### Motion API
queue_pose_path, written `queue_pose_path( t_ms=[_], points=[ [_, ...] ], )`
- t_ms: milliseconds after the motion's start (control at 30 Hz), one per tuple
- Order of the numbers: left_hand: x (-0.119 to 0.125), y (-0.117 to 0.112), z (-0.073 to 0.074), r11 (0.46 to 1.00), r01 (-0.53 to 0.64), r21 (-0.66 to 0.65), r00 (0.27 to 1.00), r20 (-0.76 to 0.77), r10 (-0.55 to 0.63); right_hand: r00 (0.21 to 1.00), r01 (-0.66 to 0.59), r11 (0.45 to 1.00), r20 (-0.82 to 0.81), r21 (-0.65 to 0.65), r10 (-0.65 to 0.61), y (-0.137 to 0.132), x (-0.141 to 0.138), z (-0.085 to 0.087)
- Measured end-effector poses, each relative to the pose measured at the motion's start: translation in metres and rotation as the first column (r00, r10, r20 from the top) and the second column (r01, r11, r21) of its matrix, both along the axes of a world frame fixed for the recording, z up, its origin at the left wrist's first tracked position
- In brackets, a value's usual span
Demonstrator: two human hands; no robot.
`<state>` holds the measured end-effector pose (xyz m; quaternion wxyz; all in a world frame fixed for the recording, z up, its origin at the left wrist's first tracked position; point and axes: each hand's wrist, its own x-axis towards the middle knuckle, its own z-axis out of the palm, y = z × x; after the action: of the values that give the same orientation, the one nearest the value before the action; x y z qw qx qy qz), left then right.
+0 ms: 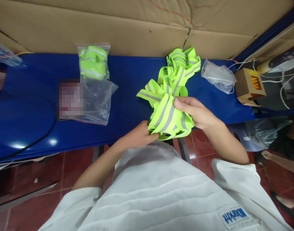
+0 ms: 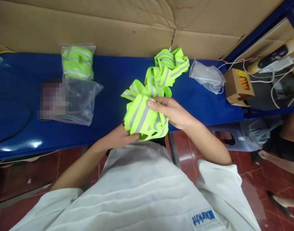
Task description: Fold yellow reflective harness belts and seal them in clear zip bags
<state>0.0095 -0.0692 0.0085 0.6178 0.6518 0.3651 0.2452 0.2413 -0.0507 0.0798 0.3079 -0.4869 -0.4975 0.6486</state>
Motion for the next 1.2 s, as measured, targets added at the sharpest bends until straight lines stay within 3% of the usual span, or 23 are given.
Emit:
queue_pose_path(
  t_ms=[67,167,233,300,367,433,533,600,667,767,967,1200],
  points=[
    [0.002,-0.001,0.0,0.996,0.054,0.069,0.998,-0.018,-0.053,0.993,-0.013,0.989,-0.118,-0.146,-0.004,0.001,-0.005,-0.012],
    [0.004,-0.002,-0.002,0.993,0.044,0.109,0.999,-0.028,-0.041,0.991,0.013,0.985,-0.128,-0.17,-0.035,0.0,-0.011,-0.033],
    [0.004,-0.001,-0.004,0.995,0.029,0.09,1.0,-0.007,-0.029,0.997,0.059,0.995,-0.046,-0.075,-0.062,-0.001,-0.013,-0.042],
    [0.004,0.0,-0.005,0.997,0.0,0.073,1.0,0.022,-0.001,0.988,0.135,0.984,0.061,0.114,-0.142,-0.004,-0.013,-0.044],
    [0.005,0.002,-0.004,0.996,-0.034,0.085,0.998,0.051,0.03,0.953,0.212,0.918,0.136,0.336,-0.27,-0.007,-0.012,-0.041],
    [0.005,0.002,-0.002,0.993,-0.05,0.108,0.995,0.091,0.04,0.928,0.213,0.863,0.181,0.458,-0.325,-0.012,-0.009,-0.034],
    [0.003,0.001,0.004,0.994,-0.054,0.098,0.989,0.144,0.039,0.953,0.028,0.882,0.252,0.471,-0.165,-0.023,-0.004,-0.025],
    [-0.001,-0.002,0.006,0.997,-0.066,0.051,0.986,0.159,0.057,0.947,-0.11,0.858,0.315,0.502,-0.063,-0.031,-0.003,-0.023],
    [-0.005,-0.005,0.005,0.997,-0.071,-0.011,0.985,0.16,0.071,0.927,-0.17,0.824,0.372,0.54,-0.052,-0.037,-0.006,-0.025],
    [-0.012,-0.009,-0.001,0.995,-0.05,-0.083,0.982,0.178,0.064,0.914,-0.11,0.824,0.381,0.556,-0.136,-0.04,-0.015,-0.031],
    [-0.019,-0.008,-0.003,0.991,0.099,-0.092,0.99,0.109,-0.089,0.925,-0.037,0.843,0.337,0.537,-0.174,-0.039,-0.023,-0.041],
    [-0.014,-0.006,0.005,0.998,-0.064,0.029,0.994,-0.088,0.066,0.937,0.088,0.837,0.241,0.541,-0.254,-0.045,-0.023,-0.044]
  ],
)
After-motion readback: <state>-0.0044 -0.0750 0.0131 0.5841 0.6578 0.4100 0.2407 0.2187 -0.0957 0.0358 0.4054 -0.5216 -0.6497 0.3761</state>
